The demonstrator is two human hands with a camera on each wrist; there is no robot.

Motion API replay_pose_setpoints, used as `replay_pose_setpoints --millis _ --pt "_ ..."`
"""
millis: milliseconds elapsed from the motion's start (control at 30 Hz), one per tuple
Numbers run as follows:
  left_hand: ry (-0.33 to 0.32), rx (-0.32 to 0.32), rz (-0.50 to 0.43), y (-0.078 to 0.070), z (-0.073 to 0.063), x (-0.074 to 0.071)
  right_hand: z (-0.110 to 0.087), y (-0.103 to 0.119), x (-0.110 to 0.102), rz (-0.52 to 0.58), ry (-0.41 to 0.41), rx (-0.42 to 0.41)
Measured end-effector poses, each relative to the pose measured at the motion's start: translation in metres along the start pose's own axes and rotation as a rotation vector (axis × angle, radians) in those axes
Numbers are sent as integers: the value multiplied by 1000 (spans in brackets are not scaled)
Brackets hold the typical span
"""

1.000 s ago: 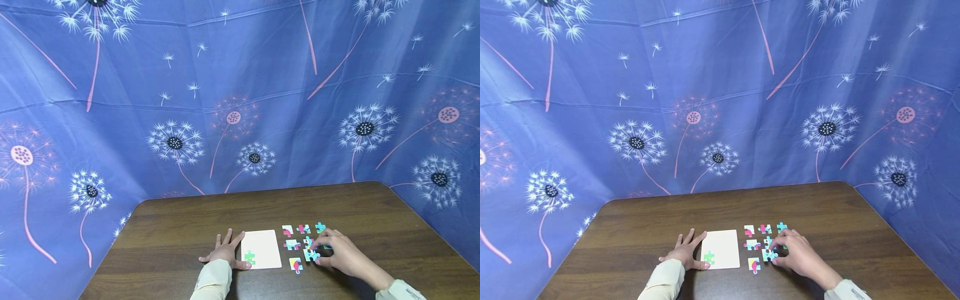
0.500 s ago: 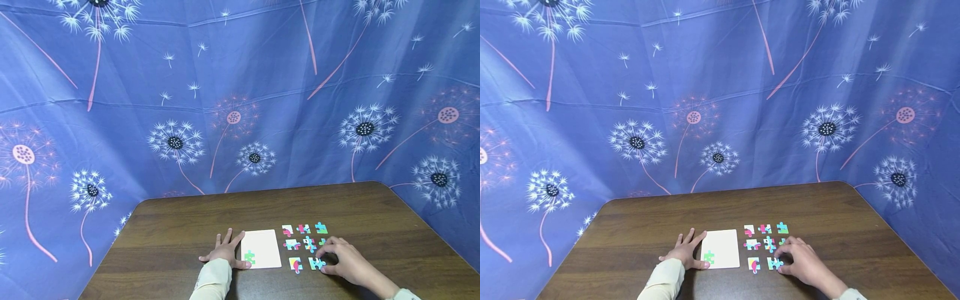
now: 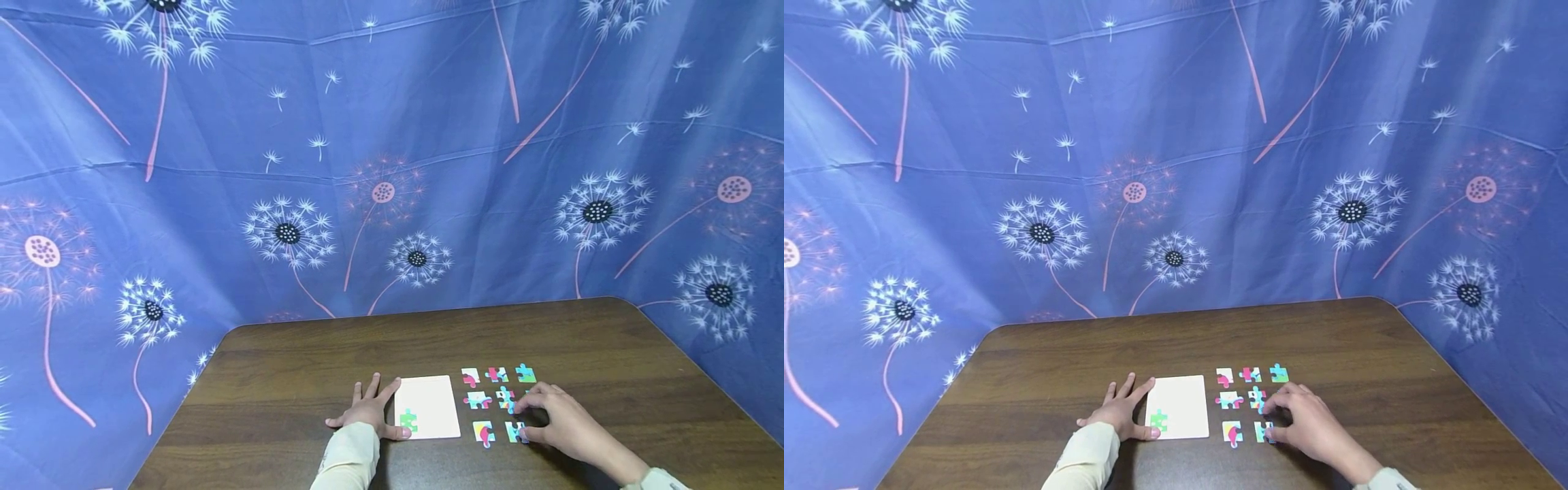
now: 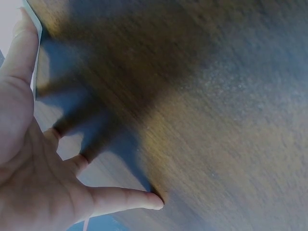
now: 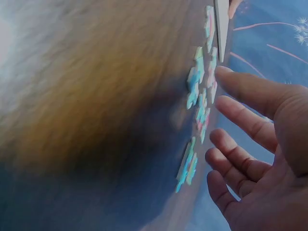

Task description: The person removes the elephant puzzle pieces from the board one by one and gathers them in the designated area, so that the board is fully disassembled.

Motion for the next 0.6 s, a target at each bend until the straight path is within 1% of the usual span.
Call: replay_pose_setpoints --millis 133,233,400,500,600 --pt "-1 -3 2 1 1 1 6 11 -2 62 22 -10" --pt "-5 -2 3 2 1 2 10 21 0 77 1 -66" --pt "-4 -2 11 4 2 3 16 36 5 135 -2 -127" --pt "-1 -5 14 4 3 3 19 43 10 177 5 -128" --pt "-7 -4 19 4 4 3 22 49 13 201 23 -104"
Point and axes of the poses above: each hand's wrist, its own z-axis towards the middle knuckle, its own x-axis out of the palm, y = z × x, the point moved 2 cm from there along z, towards the middle knuckle, and after that the axes turned 14 degrees about x, right-handed, at the moved point
